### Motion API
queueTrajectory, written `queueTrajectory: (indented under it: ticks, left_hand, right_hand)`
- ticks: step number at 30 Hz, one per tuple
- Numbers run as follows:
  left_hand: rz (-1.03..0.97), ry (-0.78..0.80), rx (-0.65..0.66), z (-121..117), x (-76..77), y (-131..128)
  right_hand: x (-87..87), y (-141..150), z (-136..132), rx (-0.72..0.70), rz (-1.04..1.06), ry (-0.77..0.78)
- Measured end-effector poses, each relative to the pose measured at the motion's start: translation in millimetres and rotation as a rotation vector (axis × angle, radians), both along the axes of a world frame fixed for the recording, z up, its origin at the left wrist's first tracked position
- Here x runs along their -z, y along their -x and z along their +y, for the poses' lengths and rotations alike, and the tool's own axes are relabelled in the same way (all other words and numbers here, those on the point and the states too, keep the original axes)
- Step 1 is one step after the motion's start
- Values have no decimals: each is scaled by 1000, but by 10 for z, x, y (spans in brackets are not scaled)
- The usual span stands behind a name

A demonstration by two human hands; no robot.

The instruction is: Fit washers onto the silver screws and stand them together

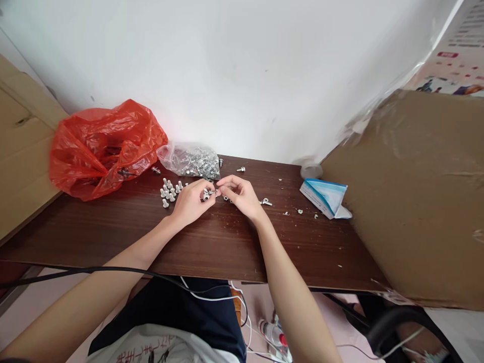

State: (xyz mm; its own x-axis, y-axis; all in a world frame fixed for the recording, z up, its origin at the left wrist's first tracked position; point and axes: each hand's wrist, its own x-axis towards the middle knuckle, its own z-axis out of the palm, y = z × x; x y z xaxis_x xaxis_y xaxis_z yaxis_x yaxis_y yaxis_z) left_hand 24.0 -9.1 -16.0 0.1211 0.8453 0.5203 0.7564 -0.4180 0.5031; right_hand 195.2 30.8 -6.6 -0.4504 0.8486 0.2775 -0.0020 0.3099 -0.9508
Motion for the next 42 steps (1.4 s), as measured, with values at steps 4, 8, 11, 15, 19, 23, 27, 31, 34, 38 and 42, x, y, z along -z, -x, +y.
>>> queueTrajectory:
  ticks: [4, 8, 11, 15, 19, 23, 27, 31, 34, 38, 42]
  left_hand:
    - [-13, -13, -5, 12, 9, 7]
    - [-30, -41, 9, 18, 3, 12]
    - [-38, -60, 36, 12, -12, 7]
    - [-45, -44, 89, -2, -36, -4]
    - [-69, -40, 132, 4, -37, 5]
    - [-78, -47, 152, 20, -13, 17]
    - [-74, -50, 167, 25, 6, 18]
    - [-73, -60, 162, 27, 14, 18]
    - [-73, -70, 161, 27, 11, 20]
    - [-65, -78, 190, 18, -11, 14]
    - [-51, -90, 200, 4, -30, 7]
  right_hand:
    - [17, 7, 7, 27, -35, -13]
    - [33, 10, 19, 42, -48, -13]
    - [48, 10, 32, 47, -51, 3]
    - [67, 8, 47, 63, -32, 30]
    - [63, 4, 50, 80, -19, 35]
    - [37, -1, 42, 95, 8, 26]
    - [7, -11, 27, 109, 39, 22]
    - [-8, -21, 15, 98, 44, 17]
    - [5, -22, 23, 105, 38, 4]
    - [49, -13, 41, 136, -46, -48]
    - [74, 0, 38, 80, -137, -72]
